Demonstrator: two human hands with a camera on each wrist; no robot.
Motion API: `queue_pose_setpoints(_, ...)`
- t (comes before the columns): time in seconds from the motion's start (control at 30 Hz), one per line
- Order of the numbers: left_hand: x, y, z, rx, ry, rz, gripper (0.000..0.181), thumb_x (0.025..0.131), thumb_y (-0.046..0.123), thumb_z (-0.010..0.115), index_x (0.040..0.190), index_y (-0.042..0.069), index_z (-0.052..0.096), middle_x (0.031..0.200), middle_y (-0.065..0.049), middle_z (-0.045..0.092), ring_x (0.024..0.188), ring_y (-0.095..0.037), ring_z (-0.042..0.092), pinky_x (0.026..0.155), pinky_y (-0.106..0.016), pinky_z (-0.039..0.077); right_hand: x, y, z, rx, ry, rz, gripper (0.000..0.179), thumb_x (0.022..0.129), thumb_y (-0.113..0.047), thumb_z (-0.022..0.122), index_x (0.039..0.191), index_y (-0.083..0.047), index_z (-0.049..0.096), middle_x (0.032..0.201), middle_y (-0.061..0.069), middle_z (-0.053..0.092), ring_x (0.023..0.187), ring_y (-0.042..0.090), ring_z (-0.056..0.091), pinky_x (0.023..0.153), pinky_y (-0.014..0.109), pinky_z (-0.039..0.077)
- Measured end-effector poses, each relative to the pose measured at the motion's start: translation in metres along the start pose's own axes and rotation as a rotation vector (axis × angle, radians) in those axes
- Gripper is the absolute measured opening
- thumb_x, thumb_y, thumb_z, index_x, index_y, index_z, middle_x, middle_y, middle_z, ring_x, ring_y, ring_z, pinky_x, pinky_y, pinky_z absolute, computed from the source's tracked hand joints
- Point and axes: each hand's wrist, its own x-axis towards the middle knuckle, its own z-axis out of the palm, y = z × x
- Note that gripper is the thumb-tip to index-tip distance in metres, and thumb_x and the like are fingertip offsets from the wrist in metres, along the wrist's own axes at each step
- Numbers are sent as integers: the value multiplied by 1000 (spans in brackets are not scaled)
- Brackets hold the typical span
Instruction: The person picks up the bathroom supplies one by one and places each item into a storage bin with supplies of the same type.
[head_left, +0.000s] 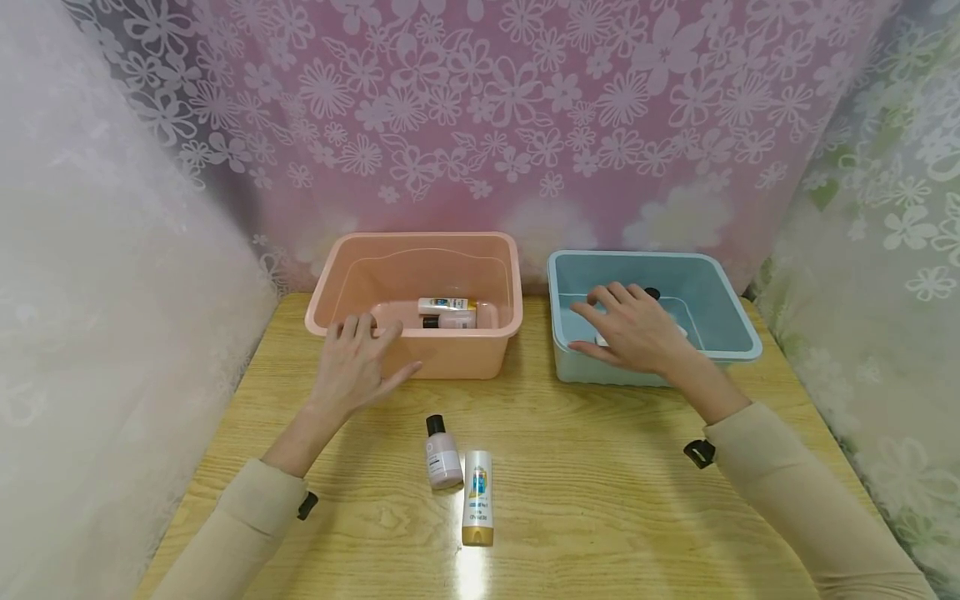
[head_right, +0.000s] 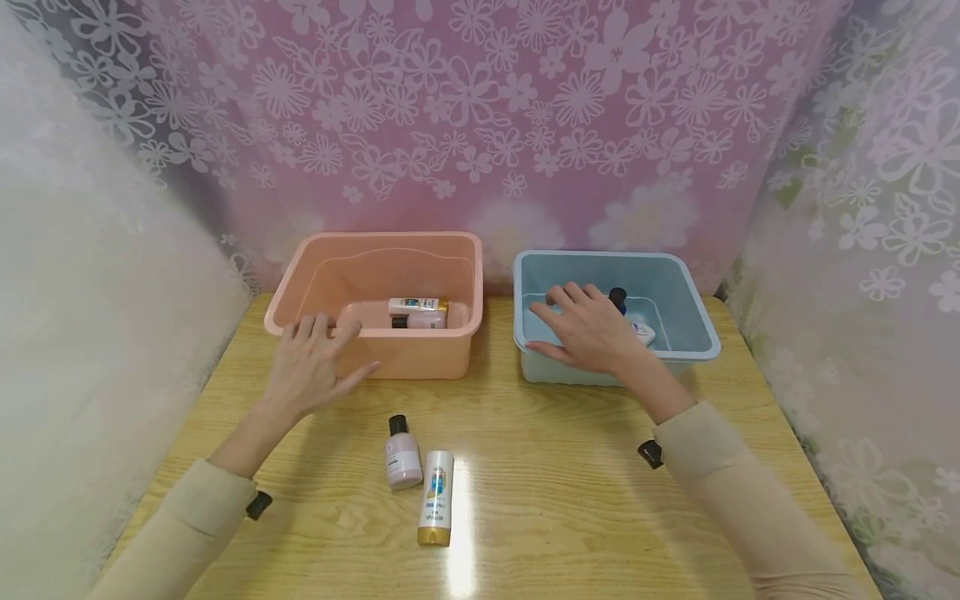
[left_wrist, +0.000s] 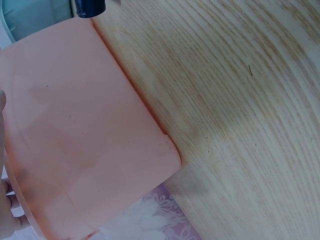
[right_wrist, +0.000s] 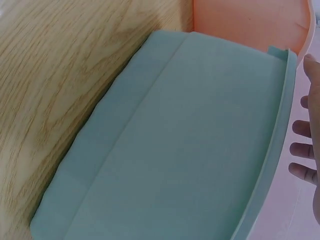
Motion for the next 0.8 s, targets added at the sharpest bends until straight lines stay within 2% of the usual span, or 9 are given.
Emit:
queue_pose_setpoints(0.23, 1, 1, -1, 1, -1, 3, 69, 87, 73, 58, 125, 15, 60, 101, -19, 62, 94, -40, 60, 82, -50, 49, 2, -12, 7, -12, 60, 15, 76, 107, -70, 24, 129, -12, 67, 113, 16, 69, 96, 38, 67, 78, 52, 57)
queue_pose_setpoints(0.5, 0, 0, 0, 7, 16, 9, 69, 87, 73, 60, 124, 15, 60, 104, -21, 63, 93, -40, 60, 80, -49, 48, 11, -27, 13, 17, 109, 15, 71, 106, -69, 33, 131, -11, 66, 117, 17, 69, 100, 38, 68, 84, 52, 59)
queue_pose_setpoints(0.8, 0, 0, -1, 0, 14, 3, 69, 87, 73, 58, 124, 15, 60, 100, -20, 62, 92, -41, 59, 80, -49, 48, 27, -38, 16, 40, 114, 9, 82, 106, -71, 21, 130, -8, 68, 124, 19, 69, 111, 38, 67, 92, 53, 58)
